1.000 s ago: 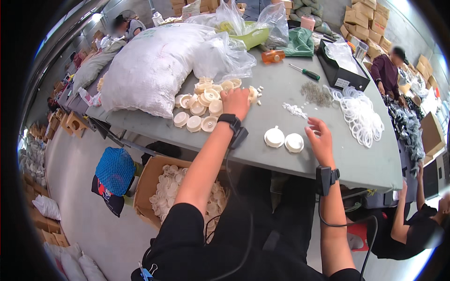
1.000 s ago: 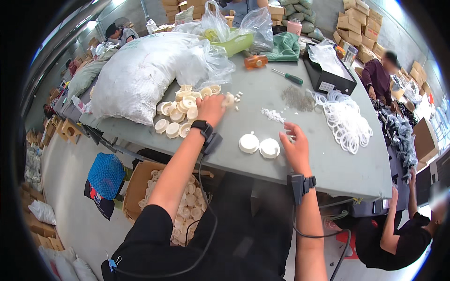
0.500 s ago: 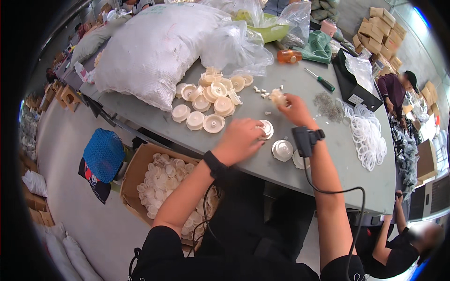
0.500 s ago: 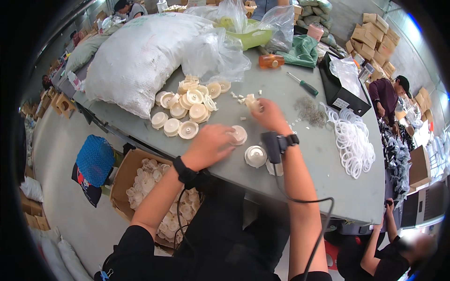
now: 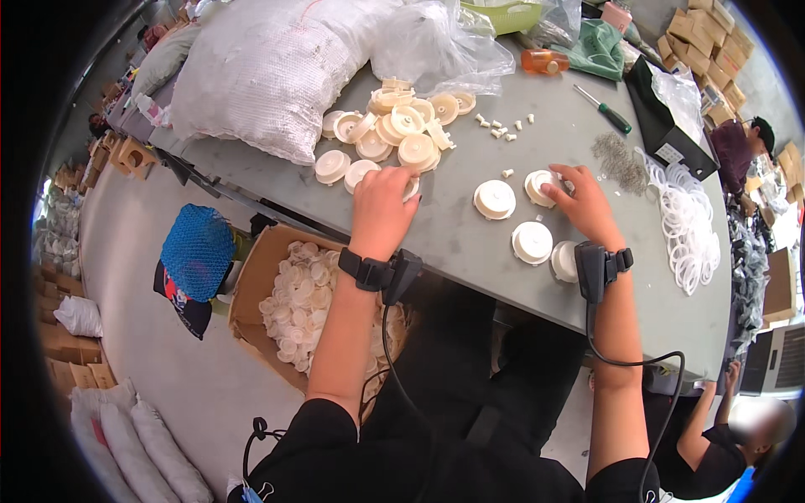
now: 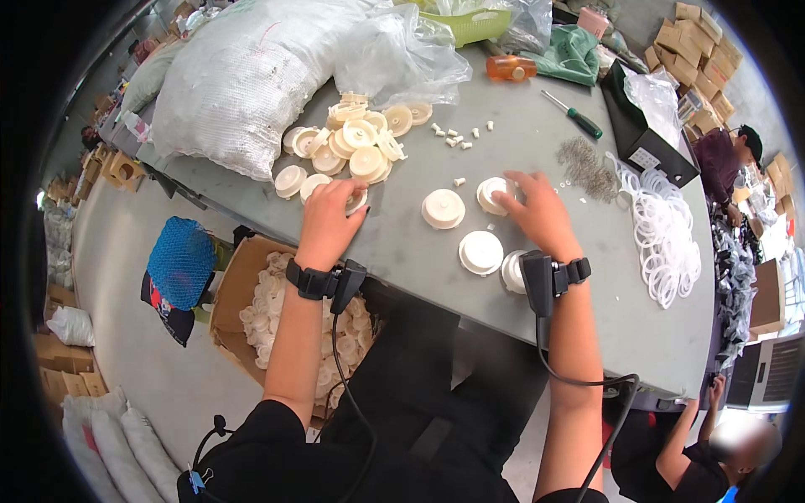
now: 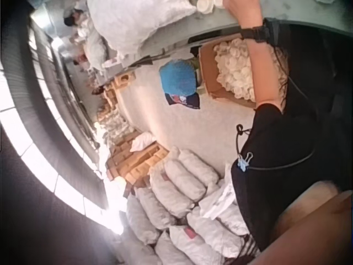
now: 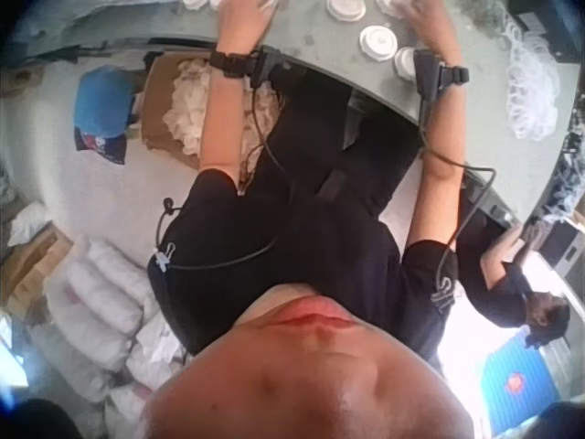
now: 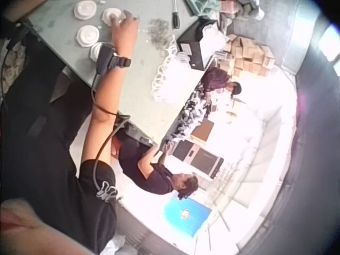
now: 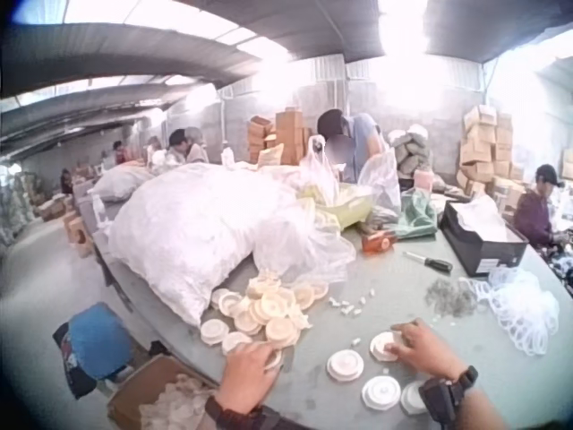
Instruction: Assembling small white plastic components by inserting metal pins and rings.
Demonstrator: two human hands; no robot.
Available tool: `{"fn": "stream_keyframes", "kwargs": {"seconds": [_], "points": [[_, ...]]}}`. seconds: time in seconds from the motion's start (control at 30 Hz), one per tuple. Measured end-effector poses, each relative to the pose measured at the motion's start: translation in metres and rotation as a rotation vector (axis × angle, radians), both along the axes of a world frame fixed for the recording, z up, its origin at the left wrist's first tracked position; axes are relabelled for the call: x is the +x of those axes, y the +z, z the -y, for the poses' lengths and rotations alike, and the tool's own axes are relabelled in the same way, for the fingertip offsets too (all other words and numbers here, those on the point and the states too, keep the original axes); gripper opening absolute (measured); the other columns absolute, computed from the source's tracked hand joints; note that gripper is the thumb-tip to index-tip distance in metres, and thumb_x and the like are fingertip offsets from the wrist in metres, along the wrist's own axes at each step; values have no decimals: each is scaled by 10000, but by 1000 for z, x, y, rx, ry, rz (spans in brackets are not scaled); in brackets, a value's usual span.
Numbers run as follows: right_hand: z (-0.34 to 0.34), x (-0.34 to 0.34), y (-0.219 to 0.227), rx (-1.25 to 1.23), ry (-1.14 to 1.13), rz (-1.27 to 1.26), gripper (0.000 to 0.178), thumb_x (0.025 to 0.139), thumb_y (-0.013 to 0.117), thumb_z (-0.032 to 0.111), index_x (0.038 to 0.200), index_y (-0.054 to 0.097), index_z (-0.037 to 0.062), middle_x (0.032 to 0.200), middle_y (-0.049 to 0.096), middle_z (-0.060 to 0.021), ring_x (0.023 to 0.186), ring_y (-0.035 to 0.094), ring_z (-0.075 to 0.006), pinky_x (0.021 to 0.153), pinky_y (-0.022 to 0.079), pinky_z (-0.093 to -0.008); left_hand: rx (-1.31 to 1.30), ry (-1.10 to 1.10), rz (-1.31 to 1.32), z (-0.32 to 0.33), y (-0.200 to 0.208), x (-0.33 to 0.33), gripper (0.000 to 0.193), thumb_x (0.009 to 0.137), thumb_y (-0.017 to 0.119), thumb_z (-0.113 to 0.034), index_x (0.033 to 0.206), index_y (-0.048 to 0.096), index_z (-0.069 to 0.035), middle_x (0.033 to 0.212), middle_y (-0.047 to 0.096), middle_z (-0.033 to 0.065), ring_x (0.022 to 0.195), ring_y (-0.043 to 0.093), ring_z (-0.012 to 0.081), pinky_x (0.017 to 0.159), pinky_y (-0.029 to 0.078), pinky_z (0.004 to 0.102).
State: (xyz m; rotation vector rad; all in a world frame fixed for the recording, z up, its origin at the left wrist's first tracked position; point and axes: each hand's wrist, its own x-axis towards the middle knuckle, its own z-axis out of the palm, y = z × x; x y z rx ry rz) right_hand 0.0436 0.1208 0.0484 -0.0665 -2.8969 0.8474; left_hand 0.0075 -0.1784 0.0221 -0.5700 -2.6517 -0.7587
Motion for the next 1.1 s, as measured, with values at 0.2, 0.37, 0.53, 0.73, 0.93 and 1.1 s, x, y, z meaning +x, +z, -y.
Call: {"fn": "stream_keyframes", "kwargs": {"seconds": [0.2, 0.37, 0.53, 0.73, 0.93, 1.1], "points": [[-22, -6, -18, -210, -65, -186, 381, 809, 627, 285, 1110, 574, 57, 986, 587, -133, 904, 564, -252, 780, 443, -333, 663, -126, 306, -20, 23, 11, 174, 844, 572, -120, 997, 601, -44, 829, 607, 27, 721, 552, 116, 648, 446, 264], [-11, -7, -11, -294, -34, -148, 367, 817, 620, 275, 1105, 574, 54, 928, 578, -95, 759, 541, -194, 718, 445, -299, 520, -192, 576, -35, -1, 9, 156, 861, 547, -159, 946, 621, -50, 805, 597, 23, 707, 558, 113, 624, 440, 259], [-12, -4, -12, -298, -35, -115, 348, 815, 621, 271, 1090, 584, 61, 890, 569, -72, 702, 527, -180, 684, 451, -310, -22, 15, 123, -62, 18, 21, 160, 785, 615, -223, 877, 630, -94, 916, 578, 61, 810, 560, 279, 692, 446, 377], [-8, -3, -11, -299, -13, -148, 326, 813, 617, 266, 1076, 593, 75, 890, 576, -67, 686, 529, -184, 676, 455, -315, -96, 144, -167, -43, 15, -16, 324, 735, 666, -235, 1023, 575, -119, 1031, 536, 94, 942, 525, 297, 783, 429, 396], [-10, 1, -11, -251, 5, -199, 279, 816, 605, 241, 1046, 590, 83, 882, 577, -69, 700, 543, -198, 679, 454, -321, -233, 129, 16, -31, 16, -45, 393, 722, 670, -216, 1086, 554, -126, 1041, 542, 94, 931, 548, 288, 807, 437, 397], [-14, 1, -12, -258, 0, -245, 264, 816, 600, 237, 1038, 588, 94, 883, 577, -63, 708, 542, -198, 678, 452, -321, -6, -48, -93, -34, 27, -23, 256, 728, 637, -133, 973, 587, -81, 965, 570, 91, 913, 559, 272, 776, 438, 385]]}}
